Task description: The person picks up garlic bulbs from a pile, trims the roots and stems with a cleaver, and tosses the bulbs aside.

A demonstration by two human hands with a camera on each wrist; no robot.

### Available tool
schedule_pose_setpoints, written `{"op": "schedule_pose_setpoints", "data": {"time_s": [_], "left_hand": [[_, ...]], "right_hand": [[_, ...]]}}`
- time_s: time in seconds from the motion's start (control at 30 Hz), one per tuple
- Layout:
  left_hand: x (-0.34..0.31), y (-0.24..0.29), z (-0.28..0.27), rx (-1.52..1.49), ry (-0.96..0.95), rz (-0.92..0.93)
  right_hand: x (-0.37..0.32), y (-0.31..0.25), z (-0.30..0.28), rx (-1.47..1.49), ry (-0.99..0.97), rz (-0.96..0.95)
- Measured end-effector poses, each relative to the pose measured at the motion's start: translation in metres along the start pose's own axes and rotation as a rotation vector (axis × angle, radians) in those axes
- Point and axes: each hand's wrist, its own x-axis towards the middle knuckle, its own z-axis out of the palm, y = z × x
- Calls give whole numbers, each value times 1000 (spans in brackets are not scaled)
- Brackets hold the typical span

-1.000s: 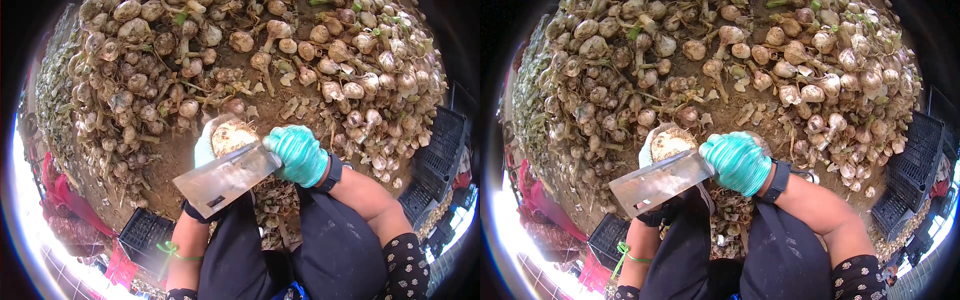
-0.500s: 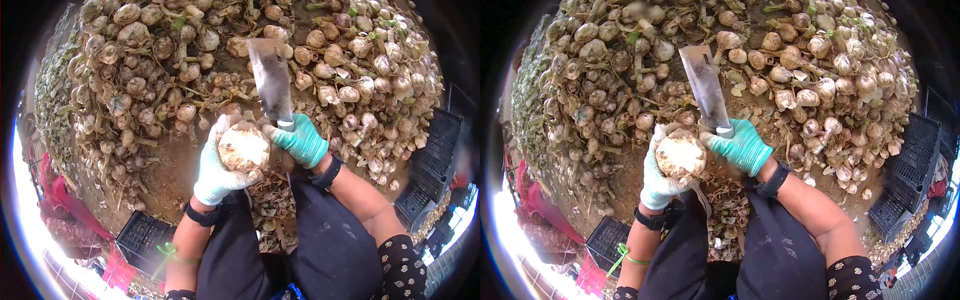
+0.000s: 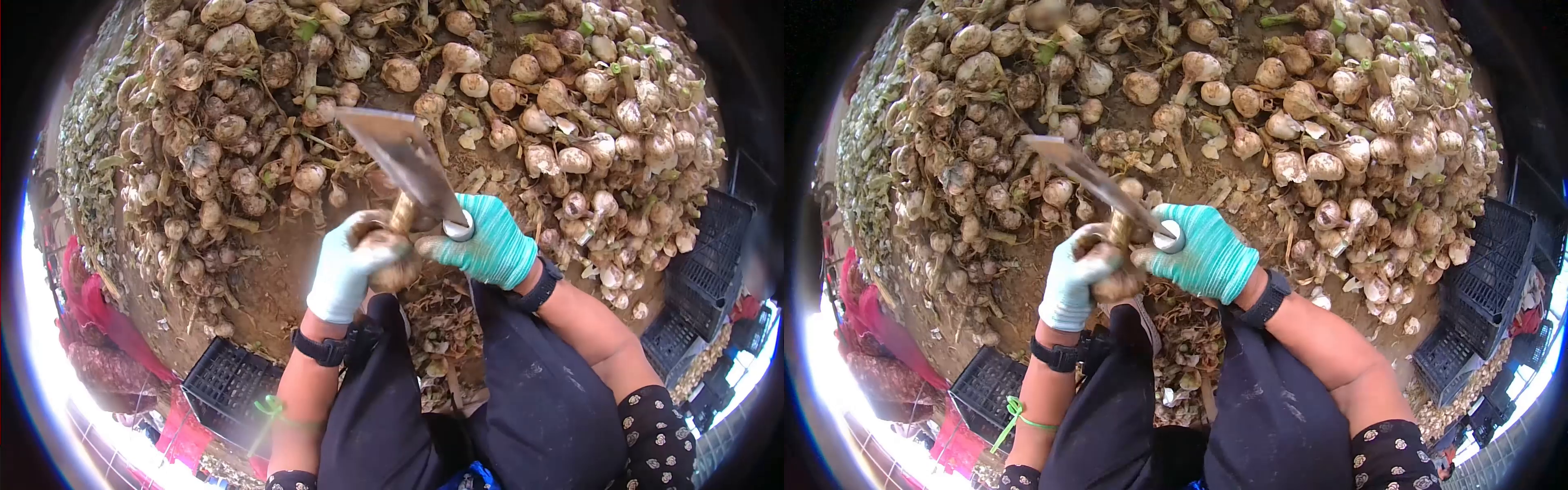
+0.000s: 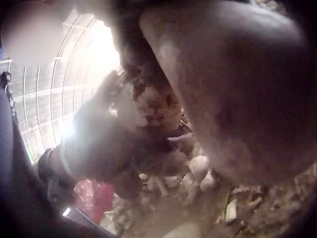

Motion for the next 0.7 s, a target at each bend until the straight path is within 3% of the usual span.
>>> {"op": "schedule_pose_setpoints", "data": {"time_s": [0.07, 0.13, 0.17, 0.2, 0.27, 0.33, 0.37, 0.4, 0.43, 0.47, 0.53, 0.57, 0.6, 0.63, 0.67, 0.7], "left_hand": [[1, -5, 5, 10, -41, 10], [-1, -11, 10, 403, 56, 146], [0, -13, 6, 589, 23, 259], [1, -14, 3, 588, 24, 259], [0, -13, -1, 820, 59, 823], [-7, -13, -5, 884, 67, 774], [-8, -2, -6, 800, 90, 752], [-10, 6, -8, 719, 117, 731], [-16, 4, -17, 639, 140, 624], [-13, 3, -22, 658, 163, 643], [-3, 17, -15, 278, 375, 234], [-7, 35, 1, 59, 223, 280], [-6, 47, 20, 27, 163, 423], [-13, 60, 33, -143, -109, 501], [-26, 87, 43, -227, -269, 411], [-13, 74, 33, -23, -188, 505]], "right_hand": [[-1, -3, 0, -122, -17, 46], [-3, 6, 5, -320, 146, -195], [-5, 6, 5, -376, 137, -179], [-4, 6, 3, -376, 136, -180], [-4, 9, 1, -566, 122, -289], [2, 34, -7, -592, 143, -355], [6, 62, -12, -626, 193, -267], [10, 66, -21, -772, 160, 77], [7, 81, -31, -754, 301, 104], [-1, 83, -39, -645, 378, 94], [-4, 68, -39, -469, 487, 94], [0, 62, -34, -438, 499, 60], [3, 58, -27, -406, 510, 28], [6, 67, -22, -150, 467, -26], [10, 63, -19, -102, 438, -19], [15, 59, -16, -55, 410, -10]]}}
